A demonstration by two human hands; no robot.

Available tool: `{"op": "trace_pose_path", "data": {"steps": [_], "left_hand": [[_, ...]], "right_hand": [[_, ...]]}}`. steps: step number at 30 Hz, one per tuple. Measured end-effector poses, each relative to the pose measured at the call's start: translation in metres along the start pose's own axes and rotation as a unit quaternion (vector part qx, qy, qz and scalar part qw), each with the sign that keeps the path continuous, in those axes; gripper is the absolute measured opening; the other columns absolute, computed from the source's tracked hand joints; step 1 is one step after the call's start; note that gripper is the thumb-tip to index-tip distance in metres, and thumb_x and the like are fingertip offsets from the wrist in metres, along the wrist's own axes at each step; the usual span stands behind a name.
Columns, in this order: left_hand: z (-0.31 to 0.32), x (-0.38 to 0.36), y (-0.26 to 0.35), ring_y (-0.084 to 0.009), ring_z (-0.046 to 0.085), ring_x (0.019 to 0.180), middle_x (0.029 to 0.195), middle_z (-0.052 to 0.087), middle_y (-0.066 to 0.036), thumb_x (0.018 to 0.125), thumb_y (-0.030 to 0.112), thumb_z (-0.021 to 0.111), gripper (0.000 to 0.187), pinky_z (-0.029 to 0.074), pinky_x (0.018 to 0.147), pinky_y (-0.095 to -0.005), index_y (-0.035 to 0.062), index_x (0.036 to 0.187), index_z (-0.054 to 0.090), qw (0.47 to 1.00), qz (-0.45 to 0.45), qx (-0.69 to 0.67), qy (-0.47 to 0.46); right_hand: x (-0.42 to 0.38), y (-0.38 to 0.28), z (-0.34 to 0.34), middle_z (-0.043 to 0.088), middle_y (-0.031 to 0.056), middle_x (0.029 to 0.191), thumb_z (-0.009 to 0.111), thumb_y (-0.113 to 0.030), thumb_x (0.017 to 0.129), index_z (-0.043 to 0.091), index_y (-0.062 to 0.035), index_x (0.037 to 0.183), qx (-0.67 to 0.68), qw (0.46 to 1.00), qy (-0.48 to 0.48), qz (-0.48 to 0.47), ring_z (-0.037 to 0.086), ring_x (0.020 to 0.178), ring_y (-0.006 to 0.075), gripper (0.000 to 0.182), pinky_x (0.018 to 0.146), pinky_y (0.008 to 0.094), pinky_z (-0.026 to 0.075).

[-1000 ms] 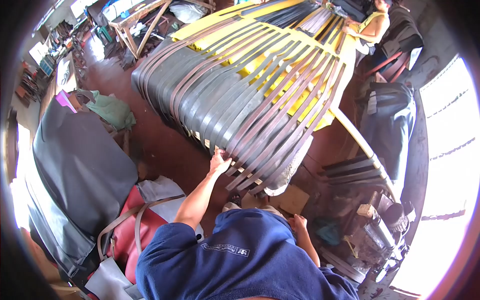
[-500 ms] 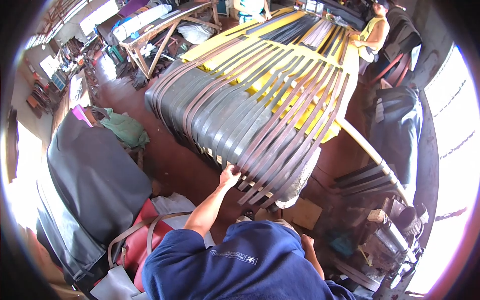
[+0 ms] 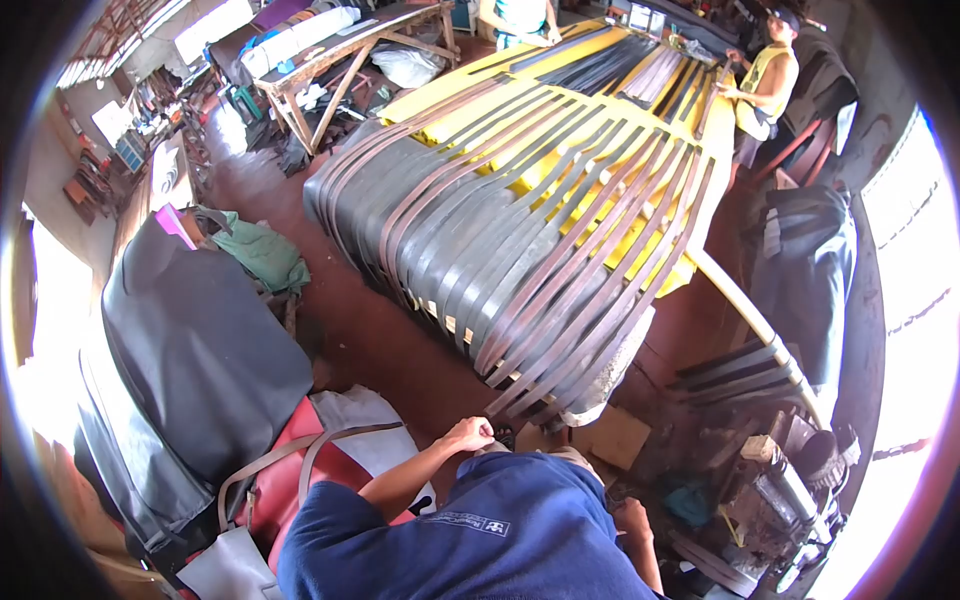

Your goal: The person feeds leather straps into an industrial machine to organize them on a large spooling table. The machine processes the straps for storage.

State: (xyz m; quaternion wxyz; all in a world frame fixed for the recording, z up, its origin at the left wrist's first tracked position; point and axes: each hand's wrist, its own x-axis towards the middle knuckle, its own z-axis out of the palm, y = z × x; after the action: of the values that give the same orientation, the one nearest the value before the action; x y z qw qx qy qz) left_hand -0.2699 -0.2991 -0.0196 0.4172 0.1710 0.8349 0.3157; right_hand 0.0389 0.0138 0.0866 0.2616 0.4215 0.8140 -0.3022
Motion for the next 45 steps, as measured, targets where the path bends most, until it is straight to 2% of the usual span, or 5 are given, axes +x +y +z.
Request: {"op": "trace_pose_path", "data": {"steps": [3,7,19,34,45], "left_hand": [[-0.026,-0.033,0.059,-0.028,0.065,0.09,0.092,0.068,-0.013,0.074,0.026,0.068,0.023,0.051,0.079,-0.0367,0.0095,0.09,0.065,0.996,0.057,0.018,-0.061],[-0.03,-0.056,0.113,-0.0265,0.065,0.089,0.092,0.068,-0.012,0.077,0.015,0.063,0.016,0.051,0.078,-0.0357,0.0071,0.091,0.064,0.964,0.189,0.026,-0.183],[-0.06,-0.067,0.146,-0.0245,0.062,0.1,0.105,0.066,-0.013,0.075,0.006,0.056,0.035,0.048,0.088,-0.0335,0.0052,0.11,0.061,0.931,0.188,0.082,-0.302],[-0.052,-0.072,0.137,-0.0223,0.063,0.082,0.089,0.065,-0.008,0.074,0.02,0.066,0.029,0.049,0.075,-0.0346,0.0079,0.099,0.06,0.945,0.226,0.087,-0.22],[-0.049,-0.084,0.14,-0.0181,0.063,0.065,0.07,0.063,-0.006,0.071,0.006,0.063,0.016,0.05,0.063,-0.0308,0.007,0.087,0.064,0.97,0.203,0.061,-0.121]], "right_hand": [[-0.055,-0.015,-0.034,0.067,0.0164,0.09,0.066,-0.026,0.071,0.069,-0.0064,0.093,-0.185,0.974,-0.128,-0.007,0.065,0.089,0.0298,0.03,0.077,0.038,0.052],[-0.105,-0.039,-0.049,0.068,0.0136,0.093,0.066,-0.031,0.073,0.067,-0.0068,0.097,0.025,0.976,-0.196,-0.096,0.064,0.092,0.0281,0.034,0.079,0.0366,0.05],[-0.1,-0.029,-0.014,0.068,0.0126,0.092,0.066,-0.033,0.074,0.066,-0.0064,0.1,0.218,0.962,-0.147,-0.068,0.063,0.09,0.0243,0.037,0.078,0.0353,0.049],[-0.088,-0.032,-0.001,0.067,0.0113,0.09,0.066,-0.036,0.075,0.063,-0.006,0.104,0.279,0.95,-0.129,-0.051,0.062,0.087,0.0195,0.042,0.077,0.0336,0.047],[-0.11,-0.006,0.029,0.067,0.0104,0.089,0.066,-0.038,0.076,0.061,-0.0056,0.107,0.372,0.921,-0.075,-0.094,0.061,0.084,0.016,0.045,0.077,0.0324,0.047]]}}
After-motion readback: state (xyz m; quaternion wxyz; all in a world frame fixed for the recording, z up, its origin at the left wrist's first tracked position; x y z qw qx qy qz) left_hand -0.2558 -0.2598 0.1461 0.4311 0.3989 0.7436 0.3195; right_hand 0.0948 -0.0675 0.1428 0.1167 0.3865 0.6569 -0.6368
